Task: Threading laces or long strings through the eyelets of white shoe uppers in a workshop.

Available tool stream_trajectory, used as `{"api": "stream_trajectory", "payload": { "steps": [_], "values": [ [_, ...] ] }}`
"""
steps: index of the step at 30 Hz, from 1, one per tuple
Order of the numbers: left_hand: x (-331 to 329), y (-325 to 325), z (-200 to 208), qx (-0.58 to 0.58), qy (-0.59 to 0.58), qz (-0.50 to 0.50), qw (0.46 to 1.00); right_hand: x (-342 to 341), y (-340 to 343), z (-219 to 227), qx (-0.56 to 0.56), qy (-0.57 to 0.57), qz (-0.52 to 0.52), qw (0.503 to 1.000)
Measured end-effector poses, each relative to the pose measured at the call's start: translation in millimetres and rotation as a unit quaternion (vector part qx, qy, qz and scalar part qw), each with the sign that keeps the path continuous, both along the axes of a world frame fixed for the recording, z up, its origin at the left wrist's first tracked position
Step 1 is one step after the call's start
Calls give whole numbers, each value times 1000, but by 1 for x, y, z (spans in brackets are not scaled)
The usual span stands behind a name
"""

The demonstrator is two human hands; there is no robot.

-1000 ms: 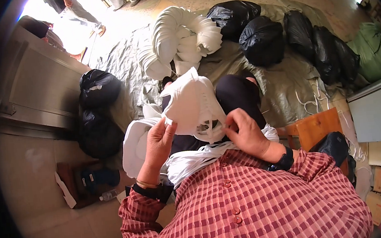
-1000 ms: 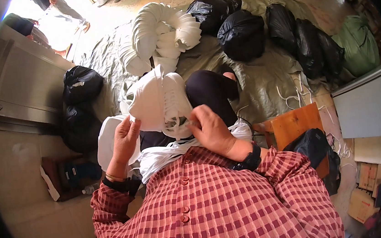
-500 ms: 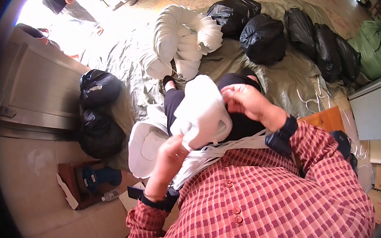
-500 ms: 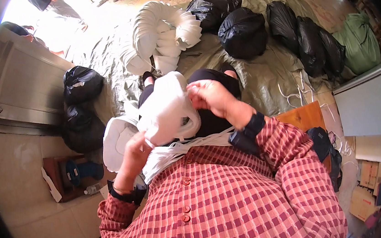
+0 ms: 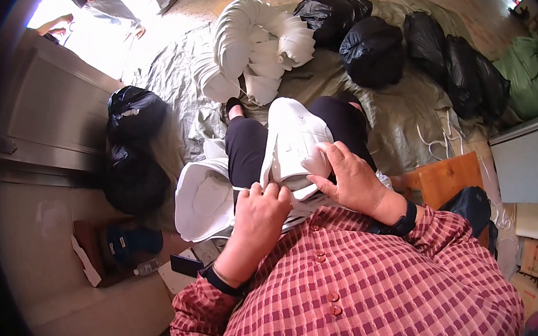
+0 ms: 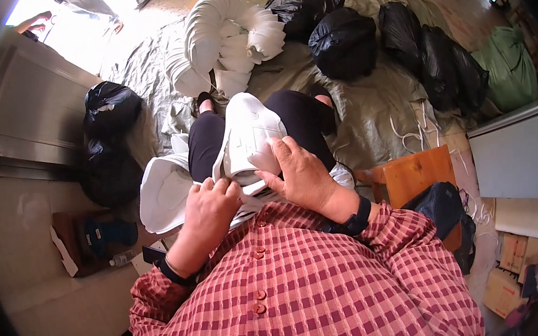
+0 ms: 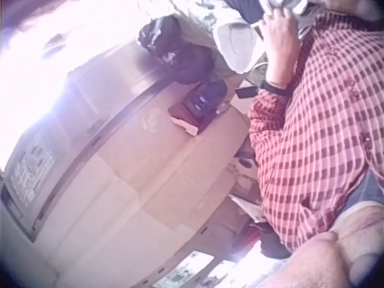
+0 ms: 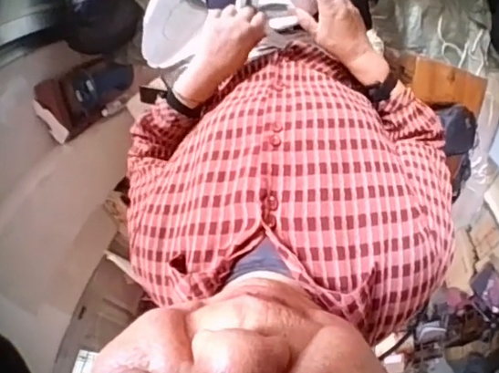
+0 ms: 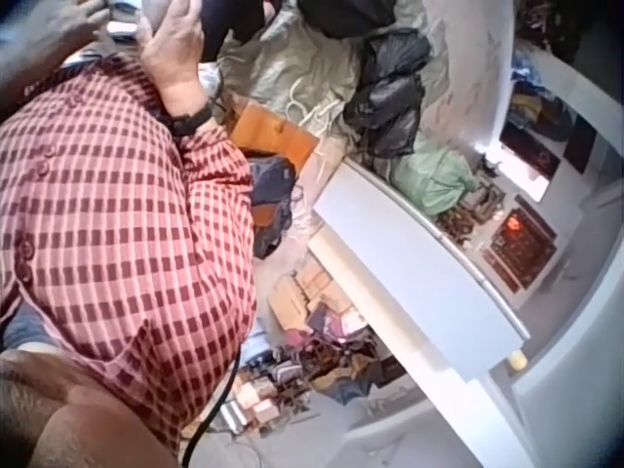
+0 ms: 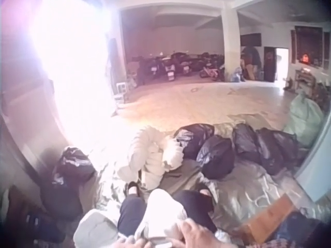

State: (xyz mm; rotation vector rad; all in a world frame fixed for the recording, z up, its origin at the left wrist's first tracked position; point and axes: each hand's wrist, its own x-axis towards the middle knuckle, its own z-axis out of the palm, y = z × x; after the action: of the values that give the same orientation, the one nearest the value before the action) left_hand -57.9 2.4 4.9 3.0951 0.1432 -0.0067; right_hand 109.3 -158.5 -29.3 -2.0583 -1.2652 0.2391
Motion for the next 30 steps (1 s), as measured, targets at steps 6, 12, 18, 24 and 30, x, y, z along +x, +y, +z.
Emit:
{"api": "stream_trajectory", "payload": {
  "steps": [6, 12, 18, 24, 30],
  "values": [
    [-2, -17, -2, -1, -55, -55, 997, -1, 2, -4, -15, -6, 9, 1000],
    [38, 0, -12, -271, 133, -10, 953, -2, 0, -2, -56, 0, 1, 998],
    [75, 3, -32, -263, 199, -6, 944, 2, 1, -9, -21, -50, 3, 999],
    [73, -6, -40, -200, 93, -13, 975, -4, 8, -7, -104, -10, -37, 994],
    [52, -2, -45, -118, -30, -56, 991, -12, 19, -25, -54, 52, -34, 997]
  ]
}}
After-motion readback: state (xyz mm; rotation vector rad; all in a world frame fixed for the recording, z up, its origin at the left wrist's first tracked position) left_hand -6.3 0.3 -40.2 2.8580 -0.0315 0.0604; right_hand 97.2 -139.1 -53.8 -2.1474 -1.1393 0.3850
